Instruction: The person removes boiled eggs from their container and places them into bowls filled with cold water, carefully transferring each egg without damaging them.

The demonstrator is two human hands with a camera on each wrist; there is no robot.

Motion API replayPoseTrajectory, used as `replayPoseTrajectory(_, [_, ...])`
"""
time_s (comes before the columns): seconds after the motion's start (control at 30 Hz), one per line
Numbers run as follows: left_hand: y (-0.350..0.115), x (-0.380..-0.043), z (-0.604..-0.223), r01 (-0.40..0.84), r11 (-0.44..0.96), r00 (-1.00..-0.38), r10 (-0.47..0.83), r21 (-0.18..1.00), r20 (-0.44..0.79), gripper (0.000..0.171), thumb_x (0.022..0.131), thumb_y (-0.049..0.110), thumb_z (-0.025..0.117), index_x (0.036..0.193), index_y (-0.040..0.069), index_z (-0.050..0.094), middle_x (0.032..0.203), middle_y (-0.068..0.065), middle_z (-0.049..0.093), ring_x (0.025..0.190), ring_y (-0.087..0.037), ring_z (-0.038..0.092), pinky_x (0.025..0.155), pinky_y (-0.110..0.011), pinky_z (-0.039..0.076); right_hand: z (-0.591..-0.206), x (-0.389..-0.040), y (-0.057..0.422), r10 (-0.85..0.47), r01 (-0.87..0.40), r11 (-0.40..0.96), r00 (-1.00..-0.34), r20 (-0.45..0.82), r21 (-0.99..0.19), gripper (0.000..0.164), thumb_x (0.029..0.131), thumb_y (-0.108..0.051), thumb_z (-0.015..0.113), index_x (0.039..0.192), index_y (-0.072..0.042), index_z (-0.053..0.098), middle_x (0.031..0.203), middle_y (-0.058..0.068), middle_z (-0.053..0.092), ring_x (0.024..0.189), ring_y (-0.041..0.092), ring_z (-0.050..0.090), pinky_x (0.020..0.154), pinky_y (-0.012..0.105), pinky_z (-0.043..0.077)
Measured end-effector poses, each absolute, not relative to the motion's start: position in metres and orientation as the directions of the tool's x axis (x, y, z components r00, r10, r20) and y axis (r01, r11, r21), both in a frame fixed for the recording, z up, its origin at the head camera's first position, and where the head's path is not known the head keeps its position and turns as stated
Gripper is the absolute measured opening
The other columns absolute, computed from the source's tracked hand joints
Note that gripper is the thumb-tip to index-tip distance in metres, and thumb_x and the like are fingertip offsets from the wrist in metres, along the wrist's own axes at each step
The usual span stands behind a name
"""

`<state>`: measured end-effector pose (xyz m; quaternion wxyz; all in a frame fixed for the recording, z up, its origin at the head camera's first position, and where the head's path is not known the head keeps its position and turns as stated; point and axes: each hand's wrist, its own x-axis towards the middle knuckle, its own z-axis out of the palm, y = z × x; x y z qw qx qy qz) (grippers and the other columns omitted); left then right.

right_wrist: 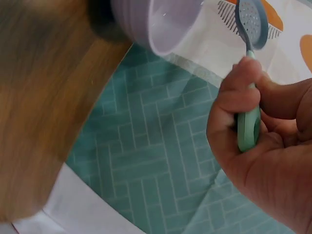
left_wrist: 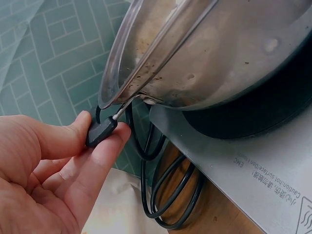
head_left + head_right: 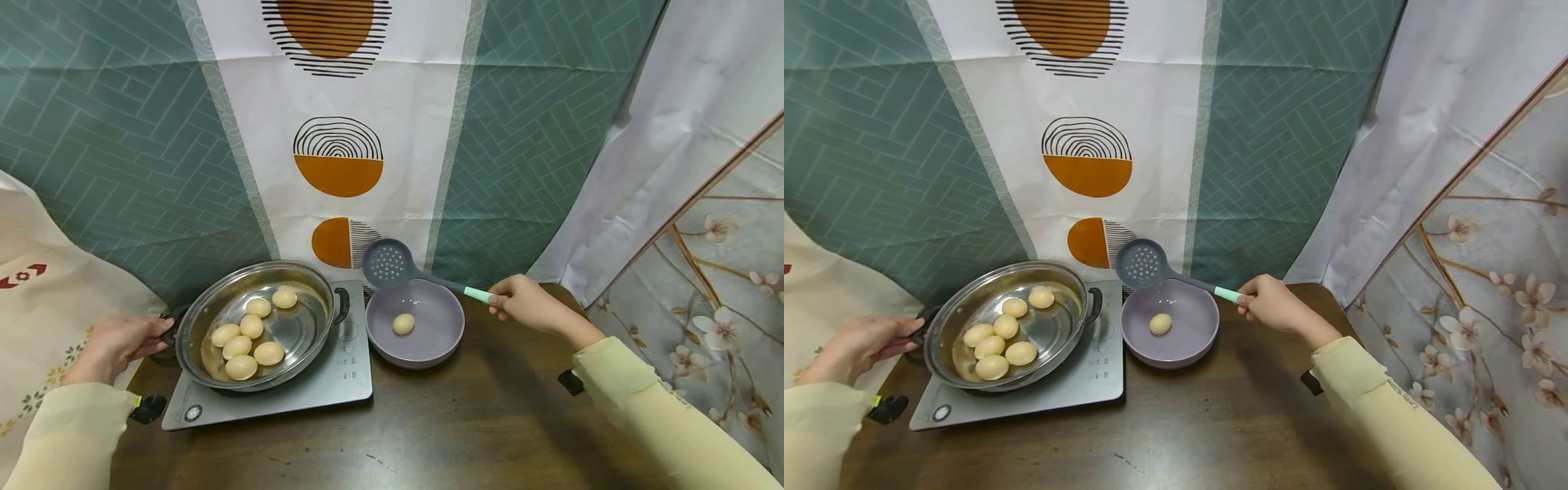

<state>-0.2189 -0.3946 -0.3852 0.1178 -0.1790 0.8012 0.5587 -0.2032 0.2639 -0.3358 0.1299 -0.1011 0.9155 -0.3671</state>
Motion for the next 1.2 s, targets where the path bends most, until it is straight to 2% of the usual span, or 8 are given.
replayPoseTrajectory(0.17, [-0.395, -0.218, -0.385, -0.433, 0.317, -0.901, -0.169, 0.844, -0.399, 0.025, 0.090, 0.019, 0.063, 0.066, 0.026, 0.068, 0.068, 0.010, 0.067, 0.063, -0.007, 0.068, 0.065, -0.025, 0.059, -0.337, -0.210, 0.260, -0.368, 0.018, 0.574, -0.888, -0.277, -0.819, 0.022, 0.096, -0.011, 0.050, 0.101, 0.006, 0.062, 0.084, 0.008, 0.062, 0.072, 0.017, 0.062, 0.057, 0.024, 0.048])
replayPoseTrajectory(0.4, [-0.394, -0.219, -0.381, -0.407, 0.294, -0.913, -0.146, 0.865, -0.380, 0.023, 0.089, 0.019, 0.064, 0.067, 0.025, 0.069, 0.069, 0.011, 0.067, 0.063, -0.006, 0.068, 0.064, -0.024, 0.059, -0.334, -0.213, 0.250, -0.394, 0.055, 0.564, -0.860, -0.326, -0.824, 0.022, 0.097, -0.014, 0.050, 0.101, 0.003, 0.063, 0.084, 0.006, 0.062, 0.074, 0.017, 0.061, 0.055, 0.024, 0.045])
replayPoseTrajectory(0.63, [-0.395, -0.220, -0.384, -0.410, 0.290, -0.912, -0.147, 0.865, -0.383, 0.023, 0.089, 0.018, 0.064, 0.068, 0.024, 0.070, 0.069, 0.010, 0.068, 0.063, -0.007, 0.068, 0.063, -0.024, 0.059, -0.329, -0.219, 0.231, -0.393, 0.026, 0.566, -0.870, -0.297, -0.824, 0.021, 0.097, -0.013, 0.048, 0.100, 0.003, 0.062, 0.078, 0.004, 0.063, 0.067, 0.014, 0.059, 0.049, 0.020, 0.038])
replayPoseTrajectory(0.87, [-0.395, -0.219, -0.386, -0.419, 0.316, -0.908, -0.169, 0.851, -0.385, 0.021, 0.089, 0.021, 0.064, 0.069, 0.025, 0.069, 0.069, 0.011, 0.067, 0.063, -0.007, 0.068, 0.065, -0.025, 0.059, -0.321, -0.225, 0.208, -0.402, 0.008, 0.570, -0.870, -0.287, -0.822, 0.022, 0.098, -0.010, 0.045, 0.104, 0.006, 0.059, 0.083, 0.007, 0.063, 0.069, 0.015, 0.064, 0.049, 0.020, 0.035])
replayPoseTrajectory(1.03, [-0.395, -0.219, -0.384, -0.414, 0.317, -0.910, -0.156, 0.853, -0.383, 0.019, 0.089, 0.022, 0.065, 0.070, 0.026, 0.069, 0.070, 0.010, 0.067, 0.063, -0.007, 0.068, 0.065, -0.025, 0.059, -0.316, -0.231, 0.193, -0.383, -0.021, 0.584, -0.888, -0.253, -0.812, 0.021, 0.098, -0.009, 0.045, 0.102, 0.006, 0.060, 0.085, 0.011, 0.062, 0.071, 0.018, 0.058, 0.052, 0.019, 0.039])
replayPoseTrajectory(1.2, [-0.394, -0.218, -0.382, -0.406, 0.330, -0.914, -0.148, 0.853, -0.378, 0.016, 0.088, 0.023, 0.065, 0.072, 0.025, 0.069, 0.071, 0.011, 0.067, 0.064, -0.006, 0.068, 0.066, -0.024, 0.059, -0.313, -0.238, 0.176, -0.347, -0.121, 0.680, -0.922, -0.171, -0.723, 0.020, 0.097, -0.010, 0.047, 0.099, 0.001, 0.064, 0.086, 0.010, 0.065, 0.074, 0.020, 0.059, 0.059, 0.022, 0.045])
